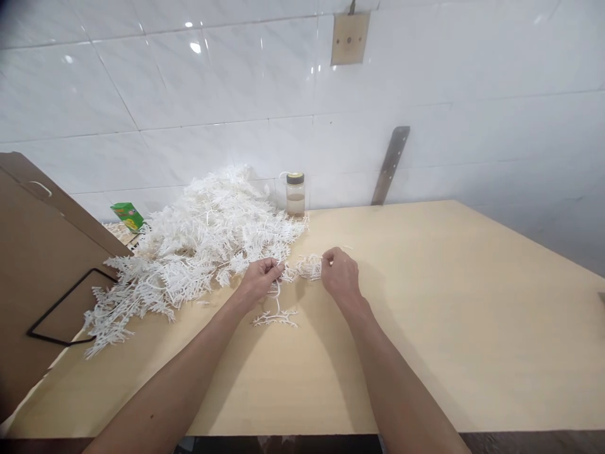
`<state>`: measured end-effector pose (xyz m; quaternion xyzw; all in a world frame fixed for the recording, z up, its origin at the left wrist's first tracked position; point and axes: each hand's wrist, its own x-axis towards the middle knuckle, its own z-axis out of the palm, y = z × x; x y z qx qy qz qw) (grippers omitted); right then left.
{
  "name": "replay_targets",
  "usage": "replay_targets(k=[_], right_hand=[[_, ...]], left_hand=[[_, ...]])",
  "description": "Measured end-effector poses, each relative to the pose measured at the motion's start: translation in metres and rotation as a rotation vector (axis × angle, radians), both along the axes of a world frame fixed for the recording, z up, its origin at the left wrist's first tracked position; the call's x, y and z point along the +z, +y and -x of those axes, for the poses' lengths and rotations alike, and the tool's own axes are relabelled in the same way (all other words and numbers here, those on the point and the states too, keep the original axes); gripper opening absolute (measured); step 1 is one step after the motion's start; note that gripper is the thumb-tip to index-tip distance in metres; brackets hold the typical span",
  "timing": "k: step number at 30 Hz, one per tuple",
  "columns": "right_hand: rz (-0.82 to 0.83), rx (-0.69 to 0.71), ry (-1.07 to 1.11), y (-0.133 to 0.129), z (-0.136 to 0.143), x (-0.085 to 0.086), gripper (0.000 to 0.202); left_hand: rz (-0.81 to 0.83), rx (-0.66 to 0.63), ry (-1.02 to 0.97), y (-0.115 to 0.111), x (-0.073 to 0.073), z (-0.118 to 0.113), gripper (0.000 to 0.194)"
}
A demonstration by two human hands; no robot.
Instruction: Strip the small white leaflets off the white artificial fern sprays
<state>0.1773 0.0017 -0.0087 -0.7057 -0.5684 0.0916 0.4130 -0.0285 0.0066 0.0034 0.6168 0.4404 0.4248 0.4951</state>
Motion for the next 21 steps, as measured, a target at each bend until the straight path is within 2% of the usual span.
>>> replay_targets(k=[2,6,9,15,21], right_hand=[[-0.019,0.088,0.054,-0.003,0.006,0.003,0.018],[0.022,0.359,0.208,-0.012,0.025,0.012,0.024],[0.036,0.466,0.242,-0.016,0.037,0.013,0.023],[0.04,0.416,0.214,-0.015,0.042,0.008,0.018],[0.004,0.383,0.052,-0.017,0.045,0.008,0.021]], left_hand=[[0.002,0.003,-0.003,-0.001,0.001,-0.001,0.04],[-0.02,0.022,0.017,-0.002,0.001,-0.002,0.037],[-0.042,0.045,0.032,-0.001,-0.001,-0.003,0.033],[-0.04,0.053,0.034,0.002,-0.005,-0.003,0.029],[-0.026,0.094,0.069,0.0,-0.005,-0.004,0.03]])
